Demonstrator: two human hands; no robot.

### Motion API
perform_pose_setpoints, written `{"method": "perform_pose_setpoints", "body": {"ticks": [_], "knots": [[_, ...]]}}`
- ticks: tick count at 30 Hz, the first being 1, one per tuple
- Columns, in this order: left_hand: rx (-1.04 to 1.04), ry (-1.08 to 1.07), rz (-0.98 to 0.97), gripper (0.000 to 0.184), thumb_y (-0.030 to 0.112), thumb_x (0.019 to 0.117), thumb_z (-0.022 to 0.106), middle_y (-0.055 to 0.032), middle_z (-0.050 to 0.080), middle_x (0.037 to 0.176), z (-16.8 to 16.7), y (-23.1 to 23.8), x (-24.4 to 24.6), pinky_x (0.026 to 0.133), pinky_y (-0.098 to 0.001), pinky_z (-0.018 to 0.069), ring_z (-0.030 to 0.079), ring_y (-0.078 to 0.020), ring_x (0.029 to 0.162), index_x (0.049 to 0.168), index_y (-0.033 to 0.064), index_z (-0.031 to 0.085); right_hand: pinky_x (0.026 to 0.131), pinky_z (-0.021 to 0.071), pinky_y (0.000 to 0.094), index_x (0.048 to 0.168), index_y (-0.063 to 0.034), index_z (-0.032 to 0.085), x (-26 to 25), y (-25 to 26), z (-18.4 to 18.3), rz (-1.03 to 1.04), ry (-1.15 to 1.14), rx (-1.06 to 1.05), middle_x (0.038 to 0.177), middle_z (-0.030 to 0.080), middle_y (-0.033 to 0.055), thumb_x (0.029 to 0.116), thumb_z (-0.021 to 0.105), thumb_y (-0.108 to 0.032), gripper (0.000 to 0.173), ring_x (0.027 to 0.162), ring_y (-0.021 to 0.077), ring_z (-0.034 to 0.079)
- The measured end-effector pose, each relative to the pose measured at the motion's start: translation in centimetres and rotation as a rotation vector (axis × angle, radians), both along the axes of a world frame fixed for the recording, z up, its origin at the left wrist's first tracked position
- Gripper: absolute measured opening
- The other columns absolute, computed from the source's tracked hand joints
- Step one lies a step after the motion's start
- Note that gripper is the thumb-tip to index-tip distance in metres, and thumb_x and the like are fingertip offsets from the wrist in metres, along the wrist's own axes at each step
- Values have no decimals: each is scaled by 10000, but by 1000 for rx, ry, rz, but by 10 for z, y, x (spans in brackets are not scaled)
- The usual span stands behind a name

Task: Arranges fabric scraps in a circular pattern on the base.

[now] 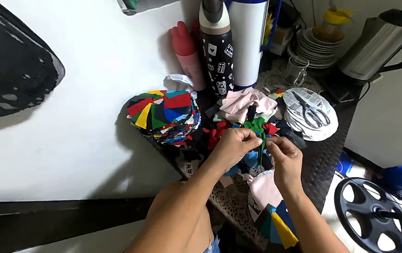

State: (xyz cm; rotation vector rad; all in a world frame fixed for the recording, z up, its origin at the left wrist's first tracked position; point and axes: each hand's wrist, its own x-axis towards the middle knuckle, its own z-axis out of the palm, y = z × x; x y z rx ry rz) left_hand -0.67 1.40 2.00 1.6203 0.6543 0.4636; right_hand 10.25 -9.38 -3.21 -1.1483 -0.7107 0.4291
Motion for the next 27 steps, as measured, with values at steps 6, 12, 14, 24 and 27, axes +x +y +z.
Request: {"method": "perform_pose_setpoints", "body": {"ticks": [6,12,14,24,27], "knots": [[134,2,-10,111,91,956,699,31,672,759,-5,-2,2,717,-188,534,635,-7,722,850,58,694,708,557,186,907,-9,710,0,-2,-1,-6,-30,14,789,707,-21,924,603,25,114,738,19,662],[39,-40,-18,104,41,957,681,11,690,801,-2,-2,1,766,-203,564,666,-33,768,854,34,695,703,556,197,890,-29,702,2,-4,1,18,75,10,780,690,-23,935,581,13,135,722,32,651],[33,-41,-24,109,48,960,679,17,683,793,-3,-2,1,749,-197,554,656,-30,755,852,40,688,702,554,200,884,-29,706,2,-5,1,36,109,10,775,689,-20,939,585,8,138,724,35,651],[116,0,5,104,88,970,655,14,672,786,-5,1,1,714,-207,532,632,-24,729,879,50,689,716,576,247,927,-28,670,5,-6,-3,129,390,-10,833,701,32,1003,504,-31,182,764,87,677],[118,20,62,110,87,974,661,7,666,786,-3,9,-4,734,-236,547,636,-41,736,873,50,684,715,581,254,956,-32,652,10,-8,-5,182,536,17,861,718,56,1045,438,-62,234,773,106,693]]}}
